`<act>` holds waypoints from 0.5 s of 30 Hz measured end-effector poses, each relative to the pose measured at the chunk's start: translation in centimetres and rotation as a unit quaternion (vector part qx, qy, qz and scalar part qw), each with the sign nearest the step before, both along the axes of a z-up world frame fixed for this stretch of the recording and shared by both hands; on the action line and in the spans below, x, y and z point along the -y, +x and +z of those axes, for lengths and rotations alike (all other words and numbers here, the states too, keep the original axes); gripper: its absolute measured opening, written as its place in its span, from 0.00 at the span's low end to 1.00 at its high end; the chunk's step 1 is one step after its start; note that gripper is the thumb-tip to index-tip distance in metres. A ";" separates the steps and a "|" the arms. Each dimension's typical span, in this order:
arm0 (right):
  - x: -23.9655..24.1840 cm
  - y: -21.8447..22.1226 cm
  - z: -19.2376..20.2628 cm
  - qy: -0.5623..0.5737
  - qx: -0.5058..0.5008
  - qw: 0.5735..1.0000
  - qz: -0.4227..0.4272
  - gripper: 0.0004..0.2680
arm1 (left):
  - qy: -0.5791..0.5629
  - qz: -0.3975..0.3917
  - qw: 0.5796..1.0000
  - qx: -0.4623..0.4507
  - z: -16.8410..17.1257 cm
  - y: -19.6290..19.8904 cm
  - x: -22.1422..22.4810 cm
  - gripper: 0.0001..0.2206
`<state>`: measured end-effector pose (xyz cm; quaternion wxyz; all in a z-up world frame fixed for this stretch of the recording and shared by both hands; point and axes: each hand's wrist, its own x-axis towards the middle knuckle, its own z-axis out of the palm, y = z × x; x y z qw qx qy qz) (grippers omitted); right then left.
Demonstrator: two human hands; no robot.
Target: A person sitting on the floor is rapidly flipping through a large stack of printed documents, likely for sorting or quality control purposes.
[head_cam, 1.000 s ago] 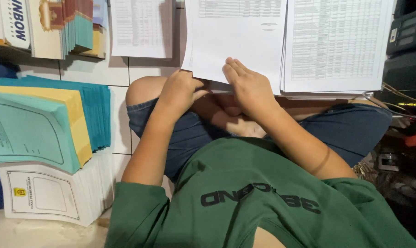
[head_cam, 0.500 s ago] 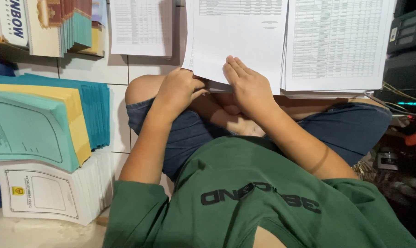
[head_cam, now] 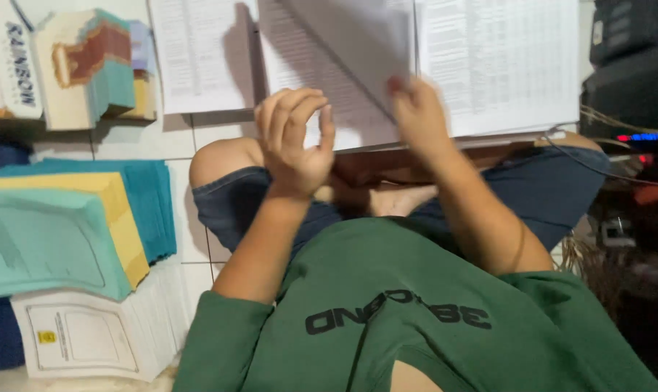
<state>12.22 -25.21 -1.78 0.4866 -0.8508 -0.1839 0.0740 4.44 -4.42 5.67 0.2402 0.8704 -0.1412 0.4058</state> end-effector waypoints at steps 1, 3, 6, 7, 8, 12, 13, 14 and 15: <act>1.8 0.7 1.4 0.091 -0.115 0.973 -0.178 0.13 | -0.060 -0.027 0.997 -0.041 0.7 0.2 2.3 0.05; 6.5 1.8 2.9 0.178 -0.224 0.892 -0.349 0.13 | -0.121 -0.058 0.987 -0.084 0.5 1.2 5.8 0.05; 13.6 2.3 3.1 0.239 0.040 0.877 -0.415 0.08 | -0.058 -0.199 0.955 -0.212 -2.4 3.6 9.4 0.03; 15.3 2.1 2.8 0.315 0.109 0.864 -0.379 0.09 | -0.001 -0.204 0.953 -0.222 -3.7 4.1 10.6 0.08; 16.9 1.9 2.5 0.386 0.177 0.840 -0.338 0.12 | 0.057 -0.208 0.949 -0.232 -5.1 4.7 11.7 0.14; 14.8 -0.9 6.3 0.117 0.311 0.875 -0.351 0.12 | 0.164 -0.197 0.932 -0.255 -7.6 5.0 14.0 0.27; 14.6 -0.8 7.2 -0.009 0.364 0.914 -0.179 0.08 | 0.171 -0.168 0.935 -0.260 -8.8 4.9 14.3 0.23; 14.4 -0.7 8.2 -0.135 0.399 0.907 0.002 0.13 | 0.179 -0.140 0.937 -0.265 -10.0 4.8 14.4 0.18; 14.4 -0.5 7.1 -0.134 0.399 0.907 0.003 0.13 | 0.179 -0.139 0.937 -0.265 -9.3 4.9 14.1 0.18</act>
